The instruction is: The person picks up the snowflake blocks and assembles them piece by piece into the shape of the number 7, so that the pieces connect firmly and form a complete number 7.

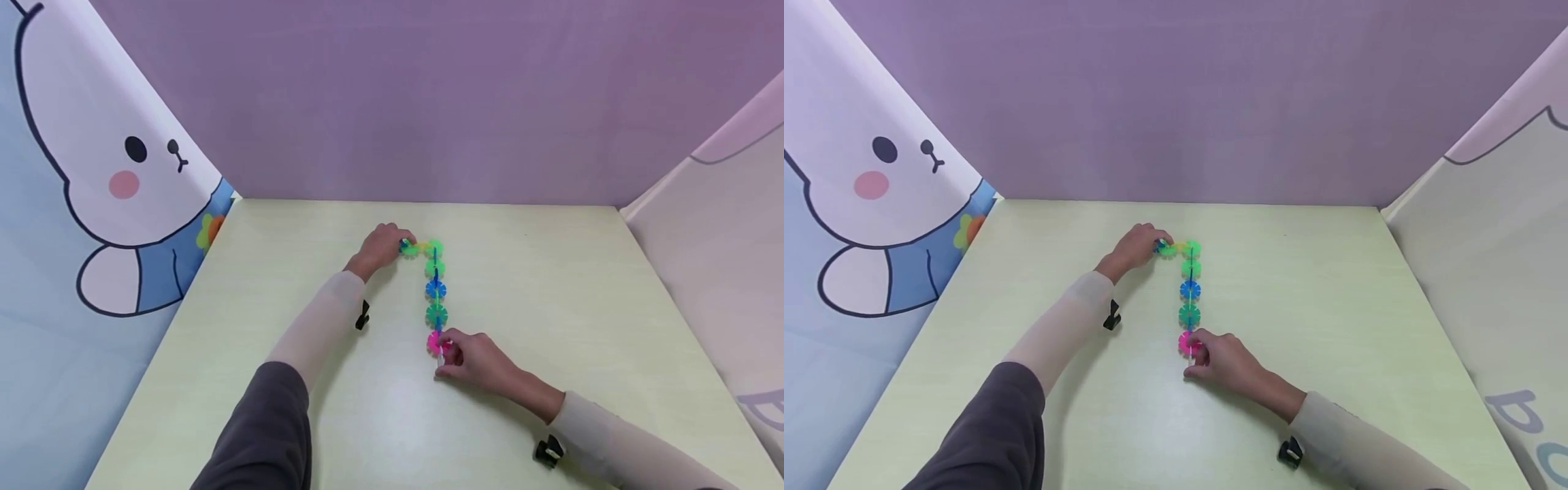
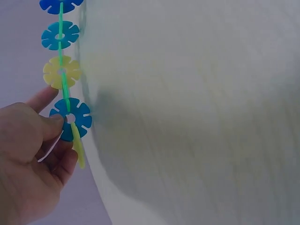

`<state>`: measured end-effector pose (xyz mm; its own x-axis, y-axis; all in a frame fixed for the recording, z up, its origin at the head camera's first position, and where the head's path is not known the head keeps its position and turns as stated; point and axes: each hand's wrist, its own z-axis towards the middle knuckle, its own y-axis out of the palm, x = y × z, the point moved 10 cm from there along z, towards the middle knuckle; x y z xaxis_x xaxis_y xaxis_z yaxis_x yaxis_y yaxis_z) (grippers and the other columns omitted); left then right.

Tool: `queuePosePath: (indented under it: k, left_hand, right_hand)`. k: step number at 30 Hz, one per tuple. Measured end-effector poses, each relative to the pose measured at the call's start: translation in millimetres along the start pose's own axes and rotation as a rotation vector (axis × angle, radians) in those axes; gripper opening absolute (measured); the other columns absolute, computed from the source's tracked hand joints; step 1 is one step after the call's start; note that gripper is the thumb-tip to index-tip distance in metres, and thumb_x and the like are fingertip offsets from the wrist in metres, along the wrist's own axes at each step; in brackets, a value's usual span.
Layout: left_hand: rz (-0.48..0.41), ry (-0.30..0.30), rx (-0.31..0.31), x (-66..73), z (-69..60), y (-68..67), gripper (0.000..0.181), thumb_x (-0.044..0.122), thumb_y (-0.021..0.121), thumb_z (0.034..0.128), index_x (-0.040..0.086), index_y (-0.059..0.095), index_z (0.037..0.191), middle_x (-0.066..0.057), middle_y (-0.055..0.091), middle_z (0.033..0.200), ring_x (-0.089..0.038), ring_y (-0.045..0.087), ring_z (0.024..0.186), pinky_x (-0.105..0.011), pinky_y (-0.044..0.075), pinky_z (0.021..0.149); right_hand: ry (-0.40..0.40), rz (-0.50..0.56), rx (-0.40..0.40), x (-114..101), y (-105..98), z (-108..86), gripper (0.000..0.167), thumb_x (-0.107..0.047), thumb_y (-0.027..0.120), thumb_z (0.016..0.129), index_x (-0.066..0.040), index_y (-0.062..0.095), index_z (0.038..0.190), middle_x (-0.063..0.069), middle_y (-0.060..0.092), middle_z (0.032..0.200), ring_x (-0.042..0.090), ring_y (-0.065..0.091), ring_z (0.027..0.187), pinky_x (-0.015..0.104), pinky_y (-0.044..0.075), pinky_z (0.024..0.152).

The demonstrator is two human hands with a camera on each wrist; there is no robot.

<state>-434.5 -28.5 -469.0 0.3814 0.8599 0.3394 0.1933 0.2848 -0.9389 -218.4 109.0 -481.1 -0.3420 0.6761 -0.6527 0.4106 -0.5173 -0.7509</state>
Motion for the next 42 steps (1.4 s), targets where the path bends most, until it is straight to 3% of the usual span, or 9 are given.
queuePosePath:
  k: [8, 14, 18, 22, 26, 29, 33, 37, 42]
  left_hand:
    - [-0.038, -0.012, 0.011, -3.7, 0.3, 1.8, 0.046, -0.003, 0.046, 0.1032, 0.026, 0.070, 0.130, -0.008, 0.066, 0.124, -0.028, 0.057, 0.116, -0.044, 0.045, 0.108]
    - [-0.104, -0.051, 0.022, -12.2, -7.9, -9.3, 0.038, 0.014, 0.051, 0.1051, 0.021, 0.059, 0.142, -0.012, 0.053, 0.139, -0.030, 0.053, 0.126, -0.045, 0.047, 0.107]
    - [-0.113, -0.051, 0.060, -13.2, -25.2, -41.1, 0.043, 0.022, 0.056, 0.1045, 0.018, 0.052, 0.147, -0.013, 0.048, 0.147, -0.031, 0.050, 0.133, -0.047, 0.044, 0.112]
    - [-0.072, -0.031, 0.077, -7.9, -52.0, -70.2, 0.053, 0.027, 0.062, 0.1021, 0.015, 0.046, 0.151, -0.013, 0.046, 0.150, -0.032, 0.048, 0.136, -0.050, 0.042, 0.115]
    - [-0.007, 0.000, 0.080, -3.1, -83.7, -79.8, 0.062, 0.035, 0.067, 0.0990, 0.014, 0.043, 0.153, -0.013, 0.044, 0.153, -0.032, 0.046, 0.139, -0.053, 0.042, 0.114]
    - [0.026, 0.020, 0.069, -0.3, -106.4, -74.6, 0.074, 0.046, 0.067, 0.0970, 0.013, 0.038, 0.156, -0.015, 0.038, 0.159, -0.036, 0.041, 0.144, -0.057, 0.040, 0.115]
    - [0.070, 0.004, 0.047, -1.0, -127.4, -54.3, 0.088, 0.063, 0.054, 0.0978, 0.016, 0.020, 0.164, -0.017, 0.014, 0.171, -0.044, 0.017, 0.156, -0.069, 0.019, 0.122]
    - [0.120, -0.085, 0.006, -13.3, -134.3, -20.9, 0.090, 0.071, 0.040, 0.0983, 0.026, 0.001, 0.165, -0.015, -0.009, 0.172, -0.049, -0.008, 0.156, -0.078, -0.002, 0.118]
    - [0.193, -0.151, -0.042, -27.6, -137.8, 7.4, 0.093, 0.075, 0.037, 0.0962, 0.027, -0.001, 0.165, -0.017, -0.010, 0.171, -0.054, -0.005, 0.155, -0.081, -0.001, 0.115]
  right_hand:
    - [-0.003, 0.003, -0.018, 0.6, 0.0, 1.1, 0.045, -0.026, 0.088, 0.081, -0.008, 0.064, 0.114, -0.011, 0.065, 0.074, -0.001, 0.055, 0.063, 0.018, 0.050, 0.059]
    - [-0.012, -0.017, -0.040, -3.9, -6.6, -0.9, 0.049, -0.033, 0.084, 0.085, -0.010, 0.063, 0.123, -0.013, 0.067, 0.078, -0.002, 0.057, 0.067, 0.018, 0.052, 0.062]
    - [-0.047, -0.046, -0.001, -9.6, -30.6, 3.9, 0.043, -0.029, 0.076, 0.093, -0.006, 0.063, 0.127, -0.010, 0.072, 0.084, -0.001, 0.060, 0.072, 0.018, 0.053, 0.064]
    - [-0.113, -0.125, 0.095, -14.6, -64.9, 11.9, 0.039, -0.025, 0.072, 0.096, -0.002, 0.064, 0.127, -0.001, 0.076, 0.092, 0.008, 0.068, 0.080, 0.025, 0.057, 0.068]
    - [-0.153, -0.260, 0.172, -14.1, -91.3, 19.5, 0.047, -0.031, 0.072, 0.096, -0.003, 0.062, 0.133, 0.012, 0.074, 0.117, 0.029, 0.070, 0.107, 0.045, 0.059, 0.091]
    - [-0.164, -0.361, 0.194, -8.0, -102.1, 26.4, 0.059, -0.036, 0.071, 0.096, -0.003, 0.055, 0.142, 0.017, 0.061, 0.141, 0.039, 0.055, 0.134, 0.057, 0.046, 0.109]
    - [-0.132, -0.455, 0.164, 8.6, -104.8, 37.1, 0.079, -0.044, 0.065, 0.098, -0.002, 0.034, 0.157, 0.019, 0.036, 0.163, 0.043, 0.028, 0.153, 0.064, 0.028, 0.120]
    - [-0.019, -0.482, 0.083, 38.2, -94.6, 45.0, 0.089, -0.052, 0.055, 0.101, -0.007, 0.012, 0.164, 0.014, 0.011, 0.172, 0.042, 0.003, 0.158, 0.072, 0.011, 0.121]
    - [0.041, -0.500, 0.046, 64.7, -80.0, 46.7, 0.090, -0.056, 0.052, 0.101, -0.008, 0.009, 0.164, 0.016, 0.007, 0.172, 0.045, 0.002, 0.158, 0.076, 0.007, 0.119]
